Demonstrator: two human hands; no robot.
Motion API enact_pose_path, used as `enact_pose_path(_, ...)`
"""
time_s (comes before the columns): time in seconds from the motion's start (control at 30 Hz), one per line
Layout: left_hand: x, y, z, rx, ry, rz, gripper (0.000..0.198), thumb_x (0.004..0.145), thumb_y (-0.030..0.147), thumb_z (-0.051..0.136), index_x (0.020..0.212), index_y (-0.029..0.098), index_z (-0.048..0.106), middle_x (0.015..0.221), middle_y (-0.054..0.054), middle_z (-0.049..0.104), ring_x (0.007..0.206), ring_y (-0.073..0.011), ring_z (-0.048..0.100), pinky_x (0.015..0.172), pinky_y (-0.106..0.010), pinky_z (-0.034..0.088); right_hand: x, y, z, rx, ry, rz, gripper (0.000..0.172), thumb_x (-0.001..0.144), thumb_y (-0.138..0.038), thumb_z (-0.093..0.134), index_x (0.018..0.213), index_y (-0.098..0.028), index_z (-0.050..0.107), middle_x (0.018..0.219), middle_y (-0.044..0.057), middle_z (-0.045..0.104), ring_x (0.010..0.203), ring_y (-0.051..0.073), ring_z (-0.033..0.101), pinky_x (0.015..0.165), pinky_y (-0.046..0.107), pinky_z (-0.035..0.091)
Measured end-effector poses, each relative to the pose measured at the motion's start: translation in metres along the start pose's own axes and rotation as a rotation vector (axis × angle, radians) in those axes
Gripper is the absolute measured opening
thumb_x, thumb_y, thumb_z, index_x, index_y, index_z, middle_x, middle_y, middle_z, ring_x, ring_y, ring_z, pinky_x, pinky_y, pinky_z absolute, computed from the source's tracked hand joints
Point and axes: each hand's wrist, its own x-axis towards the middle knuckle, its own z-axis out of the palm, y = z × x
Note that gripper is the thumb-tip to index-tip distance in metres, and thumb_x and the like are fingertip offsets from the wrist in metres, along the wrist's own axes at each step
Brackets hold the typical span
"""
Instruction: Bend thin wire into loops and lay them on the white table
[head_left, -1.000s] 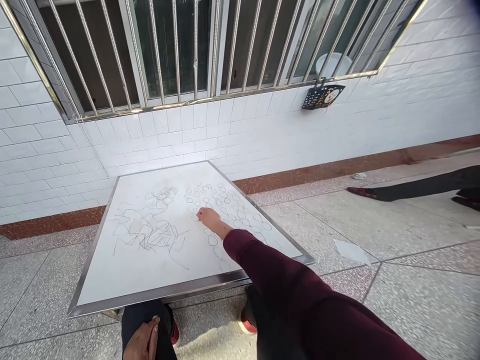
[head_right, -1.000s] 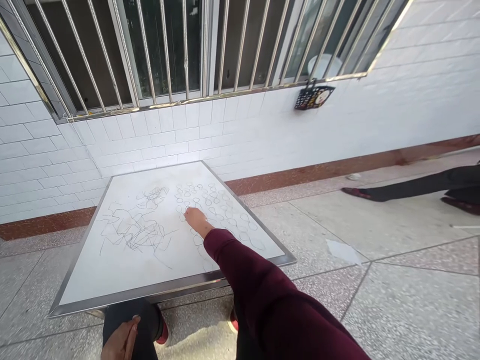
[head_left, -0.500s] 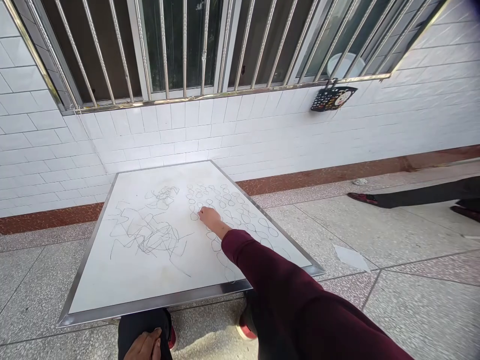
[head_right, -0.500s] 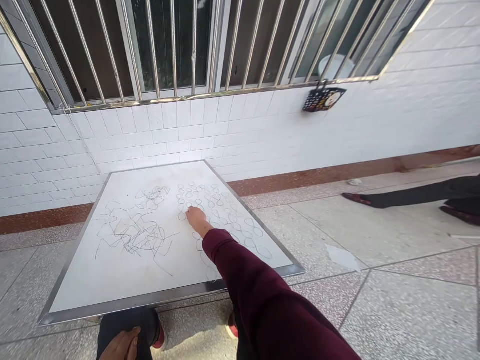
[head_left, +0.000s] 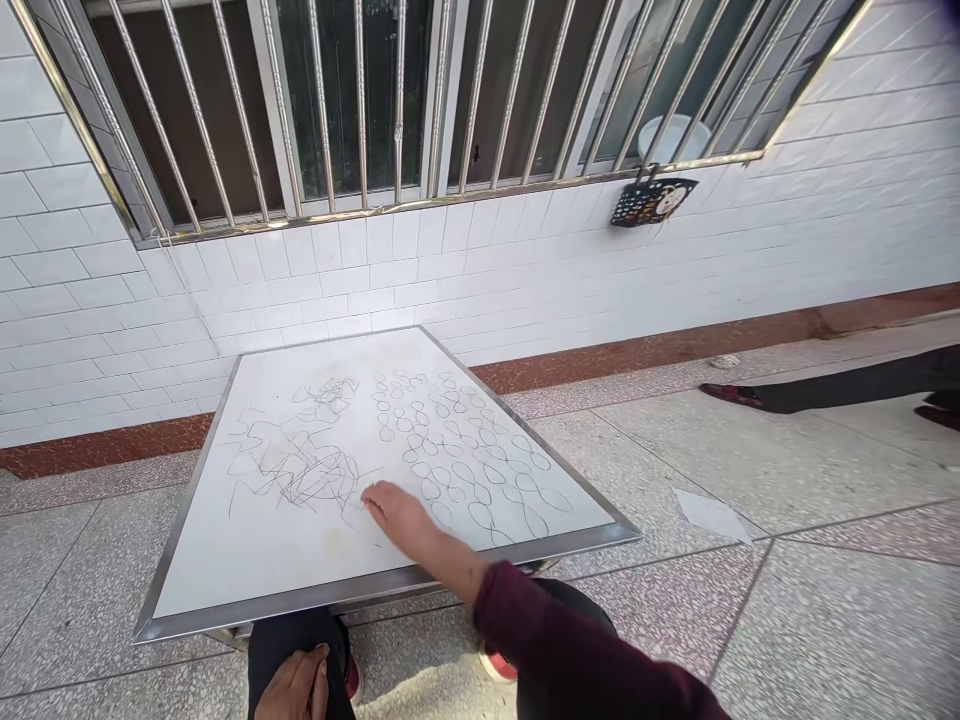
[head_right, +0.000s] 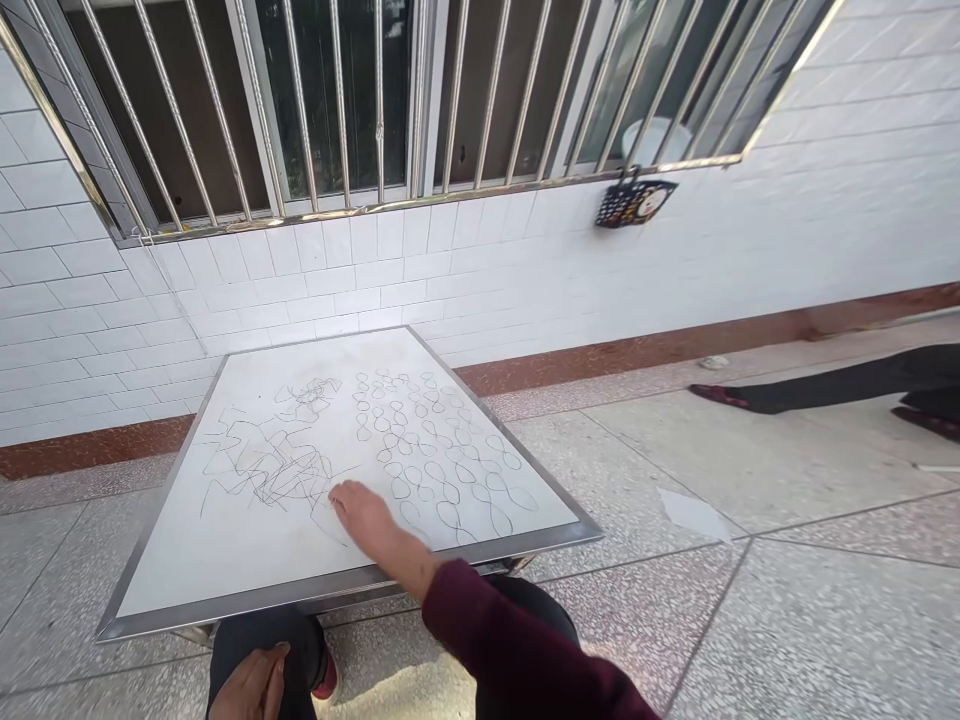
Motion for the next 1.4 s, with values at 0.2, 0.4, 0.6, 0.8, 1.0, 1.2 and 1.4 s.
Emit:
enact_pose_path(0.2,0.007,0.001,-0.013,-0.031,-0.035,0.051,0.029,0.098,0.022,0.043,0.102,0.022,0.071,0.087,-0.005,0.075,0.077,-0.0166,0.072,0.073,-0.024,0.057,-0.125,0.011,0.049,0.235,0.052,-0.305,0.026,0.098,-0.02,0.041,0.103,-0.021,0.067,0.094,0.008,0.067,0.088,0.019,0.065,0.076,0.029,0.053)
enact_pose_path(0.4,0.02,0.015,-0.03,-0.018,-0.109,0.082,0.026,0.097,0.019,0.046,0.102,0.02,0.071,0.088,-0.005,0.075,0.082,-0.0167,0.072,0.076,-0.026,0.057,-0.192,0.069,0.045,0.273,0.053,-0.132,0.029,0.096,-0.024,0.041,0.097,-0.024,0.07,0.09,0.009,0.07,0.085,0.022,0.069,0.077,0.033,0.056)
enact_pose_path(0.6,0.023,0.023,-0.026,-0.004,-0.169,0.048,0.025,0.097,0.021,0.046,0.102,0.021,0.071,0.085,-0.006,0.073,0.08,-0.0173,0.07,0.077,-0.028,0.056,-0.212,0.099,0.052,0.296,0.166,0.022,0.025,0.095,-0.032,0.044,0.093,-0.026,0.069,0.087,0.009,0.07,0.082,0.024,0.069,0.076,0.037,0.056)
enact_pose_path(0.8,0.023,0.03,-0.024,0.033,-0.2,0.038,0.027,0.098,0.022,0.044,0.102,0.02,0.071,0.082,-0.006,0.072,0.078,-0.0172,0.07,0.076,-0.028,0.055,-0.17,0.054,0.045,0.361,0.139,-0.122,0.027,0.098,-0.031,0.04,0.101,-0.024,0.065,0.093,0.009,0.068,0.087,0.023,0.066,0.078,0.036,0.054)
enact_pose_path(1.0,0.021,0.043,-0.029,0.073,-0.226,0.024,0.027,0.098,0.021,0.043,0.1,0.019,0.07,0.081,-0.006,0.071,0.077,-0.0169,0.069,0.074,-0.028,0.055,-0.072,-0.001,0.027,0.073,0.012,-0.083,0.019,0.098,-0.024,0.045,0.11,-0.021,0.06,0.109,0.008,0.064,0.092,0.019,0.064,0.08,0.029,0.051)
enact_pose_path(1.2,0.013,0.05,-0.034,0.099,-0.213,0.005,0.029,0.099,0.023,0.042,0.099,0.02,0.071,0.08,-0.006,0.071,0.076,-0.0167,0.07,0.073,-0.027,0.056,-0.026,-0.007,0.046,-0.057,-0.047,-0.006,0.011,0.094,-0.015,0.051,0.099,-0.016,0.06,0.105,0.014,0.062,0.098,0.025,0.062,0.077,0.031,0.05)
enact_pose_path(1.4,0.011,0.044,-0.031,0.1,-0.211,0.015,0.027,0.099,0.021,0.043,0.101,0.019,0.07,0.082,-0.007,0.072,0.079,-0.0174,0.07,0.075,-0.028,0.056,-0.028,0.004,0.059,-0.079,-0.004,0.011,0.011,0.088,-0.007,0.053,0.091,-0.017,0.058,0.093,0.015,0.06,0.085,0.024,0.06,0.066,0.028,0.048)
